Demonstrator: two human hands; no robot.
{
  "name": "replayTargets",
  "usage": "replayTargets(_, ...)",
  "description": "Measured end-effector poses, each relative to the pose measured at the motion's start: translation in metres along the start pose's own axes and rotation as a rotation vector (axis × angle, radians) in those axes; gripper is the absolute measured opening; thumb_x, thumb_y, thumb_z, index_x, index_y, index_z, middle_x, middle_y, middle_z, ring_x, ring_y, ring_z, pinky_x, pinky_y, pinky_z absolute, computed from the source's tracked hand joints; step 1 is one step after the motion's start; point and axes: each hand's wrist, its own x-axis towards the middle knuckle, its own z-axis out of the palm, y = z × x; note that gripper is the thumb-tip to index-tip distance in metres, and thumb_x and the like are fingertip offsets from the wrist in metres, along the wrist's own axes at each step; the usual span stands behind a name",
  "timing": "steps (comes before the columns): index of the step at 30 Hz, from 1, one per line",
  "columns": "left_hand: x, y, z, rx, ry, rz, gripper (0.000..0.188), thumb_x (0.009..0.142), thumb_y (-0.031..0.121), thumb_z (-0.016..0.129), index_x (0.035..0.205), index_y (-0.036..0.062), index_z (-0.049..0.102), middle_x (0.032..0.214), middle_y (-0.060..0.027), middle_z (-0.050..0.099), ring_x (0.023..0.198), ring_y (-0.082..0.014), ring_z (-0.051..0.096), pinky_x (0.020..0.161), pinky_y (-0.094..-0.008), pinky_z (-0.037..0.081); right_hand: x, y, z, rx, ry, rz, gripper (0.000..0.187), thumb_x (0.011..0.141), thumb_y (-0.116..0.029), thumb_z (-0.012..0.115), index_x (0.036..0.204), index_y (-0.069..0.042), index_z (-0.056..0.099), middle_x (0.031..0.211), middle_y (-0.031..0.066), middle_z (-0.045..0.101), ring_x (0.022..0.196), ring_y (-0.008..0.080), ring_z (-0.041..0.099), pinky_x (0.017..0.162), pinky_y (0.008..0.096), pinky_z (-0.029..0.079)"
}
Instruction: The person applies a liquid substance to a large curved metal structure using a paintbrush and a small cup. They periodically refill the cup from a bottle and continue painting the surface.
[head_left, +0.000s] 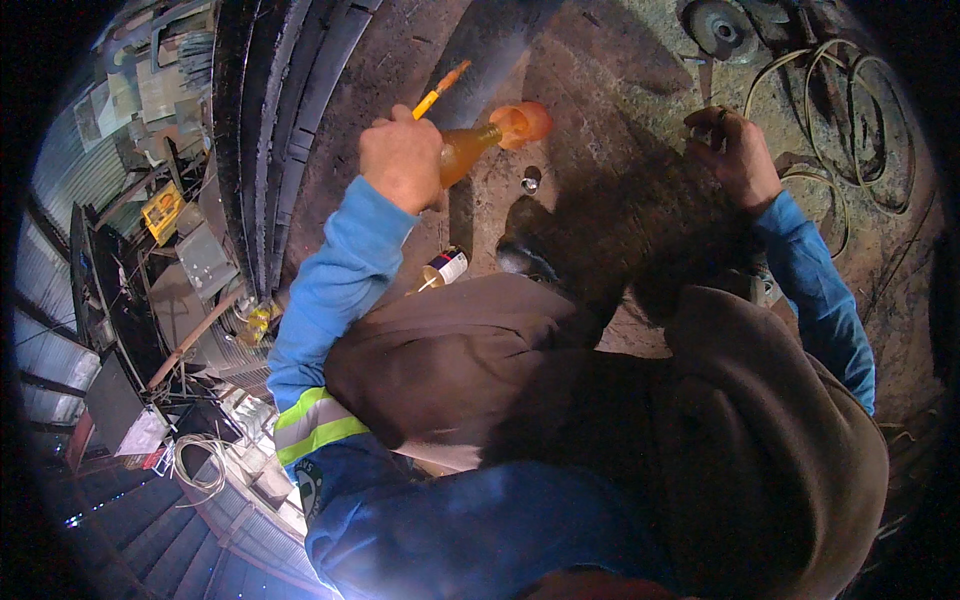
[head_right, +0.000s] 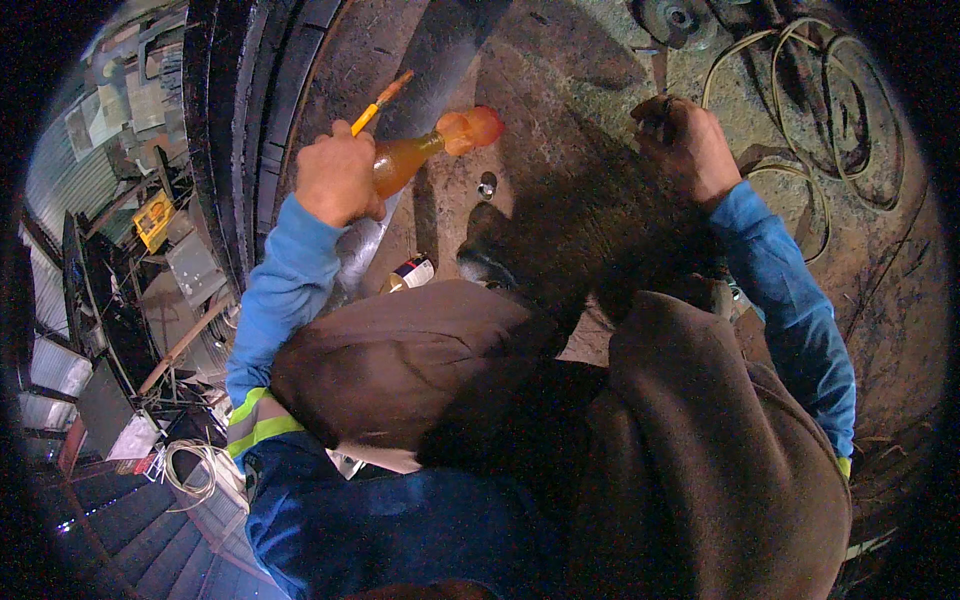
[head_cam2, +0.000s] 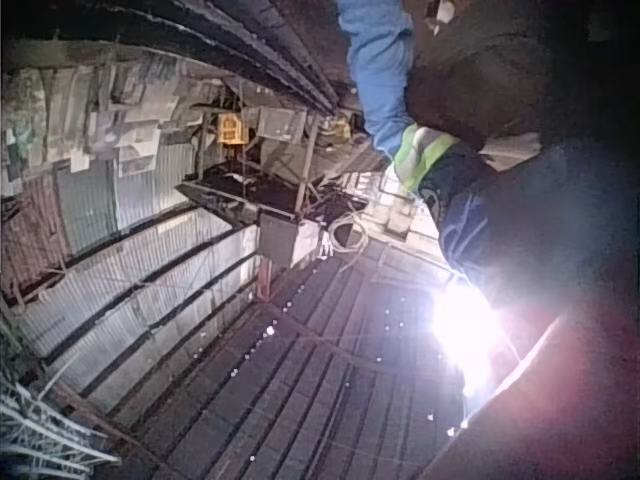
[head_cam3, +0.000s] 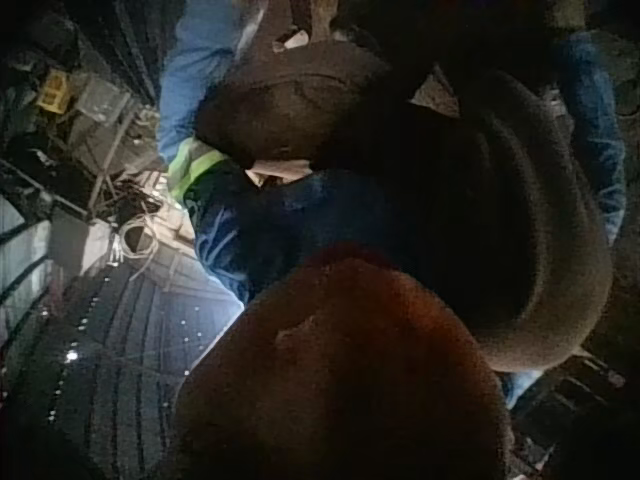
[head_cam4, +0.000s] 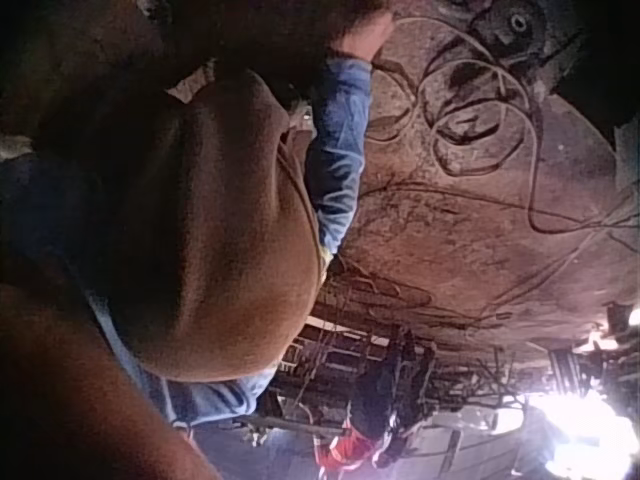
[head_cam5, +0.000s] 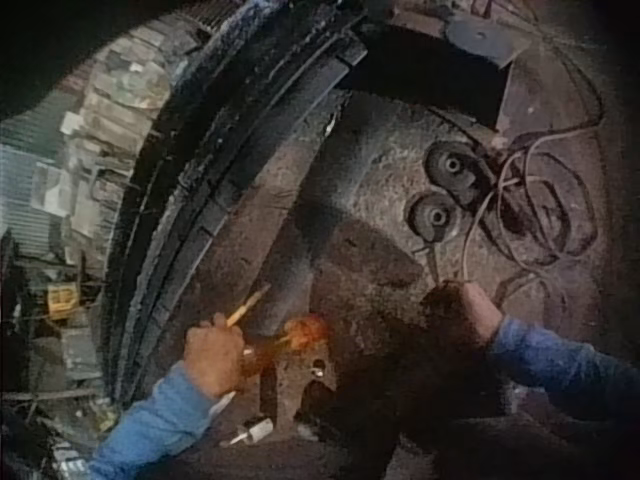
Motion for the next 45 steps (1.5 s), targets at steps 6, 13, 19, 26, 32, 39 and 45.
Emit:
replayTargets(6, 0.0, -0.002, 0.0, -0.006, -0.001, 0.013, 0.071, 0.044, 0.032, 0.091, 0.103, 0.0033, 0.064, 0.105, -0.0169, 0.058, 0.091, -0.0351, 0.065, 0.075, -0.0435, 0.056, 0.001, 0.003, 0.001, -0.004, 0.014, -0.012, 0.025, 0.079, -0.01, 0.069, 0.102, -0.003, 0.065, 0.079, 0.0099, 0.065, 0.063, 0.0179, 0.056, 0.062, 0.0317, 0.048)
replayTargets(13, 0.001, 0.0, -0.002, 0.005, -0.005, 0.01, 0.072, 0.044, 0.033, 0.091, 0.104, 0.0038, 0.064, 0.105, -0.0172, 0.058, 0.091, -0.0354, 0.065, 0.074, -0.0439, 0.056, -0.001, 0.004, 0.002, 0.033, 0.022, -0.003, 0.024, 0.08, -0.011, 0.068, 0.103, -0.004, 0.065, 0.078, 0.0083, 0.064, 0.061, 0.0142, 0.053, 0.06, 0.0298, 0.046)
replayTargets(19, 0.0, 0.0, -0.007, 0.029, 0.005, -0.015, 0.071, 0.045, 0.035, 0.091, 0.104, 0.004, 0.064, 0.104, -0.0171, 0.058, 0.091, -0.035, 0.065, 0.074, -0.0442, 0.056, -0.001, 0.009, 0.005, 0.037, 0.017, -0.014, 0.023, 0.08, -0.01, 0.068, 0.102, -0.004, 0.065, 0.075, 0.0075, 0.062, 0.061, 0.0129, 0.05, 0.059, 0.0294, 0.045)
replayTargets(26, 0.001, -0.004, -0.008, 0.036, -0.004, -0.01, 0.071, 0.045, 0.035, 0.091, 0.103, 0.0041, 0.064, 0.103, -0.0169, 0.059, 0.088, -0.0346, 0.066, 0.073, -0.0439, 0.056, 0.0, 0.005, 0.002, 0.043, 0.001, -0.018, 0.023, 0.08, -0.01, 0.066, 0.102, -0.003, 0.065, 0.079, 0.0109, 0.064, 0.063, 0.0147, 0.054, 0.061, 0.0299, 0.047)
replayTargets(32, 0.001, 0.0, 0.0, 0.031, 0.001, 0.01, 0.07, 0.044, 0.035, 0.091, 0.101, 0.0045, 0.065, 0.102, -0.0169, 0.059, 0.087, -0.0346, 0.066, 0.072, -0.0437, 0.056, 0.0, -0.002, 0.0, 0.025, 0.011, -0.006, 0.022, 0.081, -0.011, 0.065, 0.101, -0.002, 0.065, 0.083, 0.014, 0.066, 0.067, 0.0165, 0.059, 0.064, 0.0306, 0.048)
replayTargets(39, 0.0, -0.002, 0.0, 0.011, 0.016, 0.011, 0.067, 0.044, 0.035, 0.09, 0.098, 0.0044, 0.065, 0.103, -0.0169, 0.059, 0.088, -0.0342, 0.066, 0.073, -0.044, 0.056, -0.001, 0.0, -0.002, -0.007, -0.03, 0.054, 0.023, 0.081, -0.011, 0.066, 0.103, -0.002, 0.065, 0.086, 0.0146, 0.068, 0.075, 0.0203, 0.064, 0.069, 0.0319, 0.05)
replayTargets(45, 0.0, -0.001, -0.002, 0.013, -0.021, 0.008, 0.071, 0.044, 0.036, 0.09, 0.103, 0.0046, 0.064, 0.104, -0.0175, 0.059, 0.089, -0.0346, 0.065, 0.074, -0.0442, 0.056, 0.0, 0.0, -0.001, 0.008, -0.033, 0.051, 0.023, 0.082, -0.011, 0.067, 0.103, -0.001, 0.065, 0.088, 0.0139, 0.069, 0.081, 0.0204, 0.066, 0.074, 0.0316, 0.051)
